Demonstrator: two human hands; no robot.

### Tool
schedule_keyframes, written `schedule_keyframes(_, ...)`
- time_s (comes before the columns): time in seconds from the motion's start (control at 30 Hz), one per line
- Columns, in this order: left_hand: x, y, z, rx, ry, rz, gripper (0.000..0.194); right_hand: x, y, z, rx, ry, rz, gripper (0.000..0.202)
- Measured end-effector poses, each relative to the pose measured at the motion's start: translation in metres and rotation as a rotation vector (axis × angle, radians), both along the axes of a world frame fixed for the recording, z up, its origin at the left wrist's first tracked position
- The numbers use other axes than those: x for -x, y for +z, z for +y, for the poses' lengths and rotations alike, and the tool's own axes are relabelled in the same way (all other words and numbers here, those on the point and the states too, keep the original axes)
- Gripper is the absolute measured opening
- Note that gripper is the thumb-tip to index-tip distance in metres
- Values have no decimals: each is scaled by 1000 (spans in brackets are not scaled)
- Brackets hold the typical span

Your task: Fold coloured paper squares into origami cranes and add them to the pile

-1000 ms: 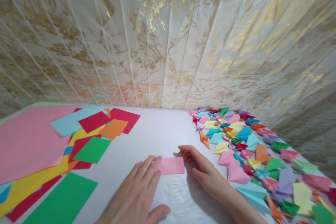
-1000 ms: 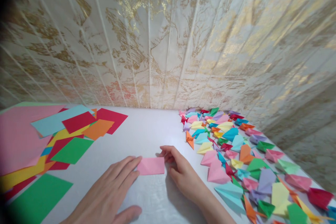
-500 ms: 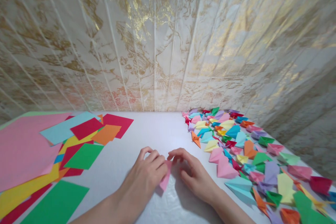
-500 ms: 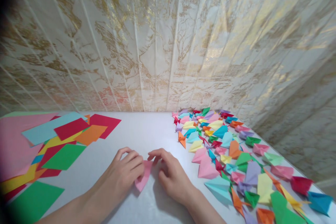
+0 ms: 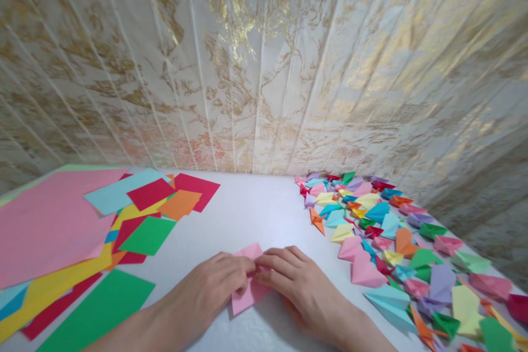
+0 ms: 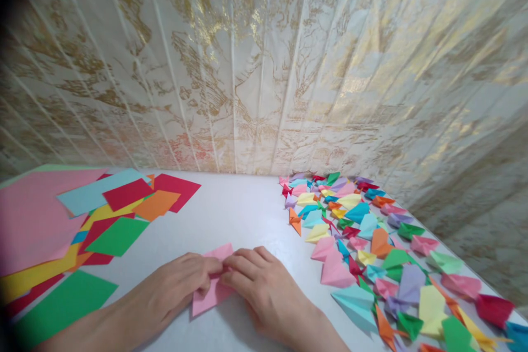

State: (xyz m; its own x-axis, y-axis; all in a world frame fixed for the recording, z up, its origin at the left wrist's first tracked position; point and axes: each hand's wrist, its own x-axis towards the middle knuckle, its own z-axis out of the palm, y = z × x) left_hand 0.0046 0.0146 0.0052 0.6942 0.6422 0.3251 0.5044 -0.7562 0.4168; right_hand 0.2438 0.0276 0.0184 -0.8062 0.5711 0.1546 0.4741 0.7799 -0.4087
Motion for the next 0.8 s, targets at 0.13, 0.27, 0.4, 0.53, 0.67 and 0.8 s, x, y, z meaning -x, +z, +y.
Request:
schedule_keyframes(0.13,4,3,-15,-125,137,44,32,6,2,-2,83,-35,26,47)
schedule_keyframes(0.27,3,2,-24,-229,215,123,27,10,0,-4,80,-69,-8,33)
schedule_keyframes(0.4,3,-2,-23,-217,263,59,25,16,-5,4,68,-95,36,14)
schedule_keyframes(0.53,3,-4,-23,-224,374,25,24,26,-6,17,165,-279,92,12)
schedule_keyframes(0.67,7,-11,-29,-399,470,130,32,38,-2,28,244,-434,74,8)
schedule_keyframes(0.8,12,-21,-35,-594,340,281,40,46,2,36,283,-455,36,11)
